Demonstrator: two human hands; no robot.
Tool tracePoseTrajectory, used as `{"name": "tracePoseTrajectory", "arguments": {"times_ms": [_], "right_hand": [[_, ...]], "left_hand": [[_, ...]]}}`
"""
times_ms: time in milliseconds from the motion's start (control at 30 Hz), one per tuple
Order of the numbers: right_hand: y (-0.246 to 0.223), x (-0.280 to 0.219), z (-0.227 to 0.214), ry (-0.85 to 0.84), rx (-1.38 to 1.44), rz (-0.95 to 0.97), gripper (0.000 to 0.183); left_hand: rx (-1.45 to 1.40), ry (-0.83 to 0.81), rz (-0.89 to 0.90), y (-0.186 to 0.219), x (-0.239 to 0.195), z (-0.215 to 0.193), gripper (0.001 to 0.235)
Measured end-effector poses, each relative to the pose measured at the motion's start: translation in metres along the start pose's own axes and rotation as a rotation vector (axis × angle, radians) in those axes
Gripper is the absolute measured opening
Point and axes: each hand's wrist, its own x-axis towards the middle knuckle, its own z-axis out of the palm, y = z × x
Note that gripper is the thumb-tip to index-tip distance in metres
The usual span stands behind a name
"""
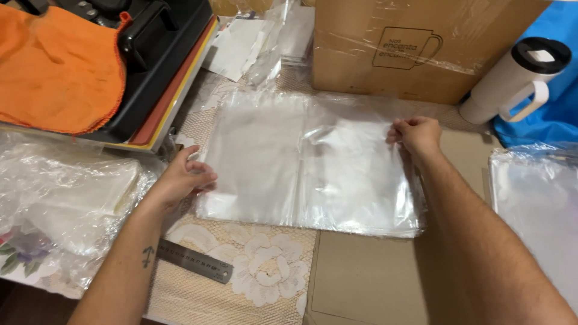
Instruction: The person is organizing and stacking clear plastic sheets on a table, smoothing each one out as it is placed.
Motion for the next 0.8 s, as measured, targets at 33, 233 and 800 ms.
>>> {"name": "tracePoseTrajectory", "arguments": {"times_ms": [33,233,800], "right_hand": [[-0.002,-0.005,-0.004,0.014,-0.001,0.011,0.023],[-0.01,-0.034,-0.027,-0.115,0.113,0.052,0.056],[0.003,-0.096,-0.044,0.118,-0.645,-0.668,0.055]], "left_hand": [[0.004,-0.018,-0.001,-0.002,-0.001,-0.001,0.099],[0.094,0.048,0.02,-0.011,-0.001,-0.001,0.101],[0.799,0.362,0.909,0.008,-0.034,0.061,0.055]]}}
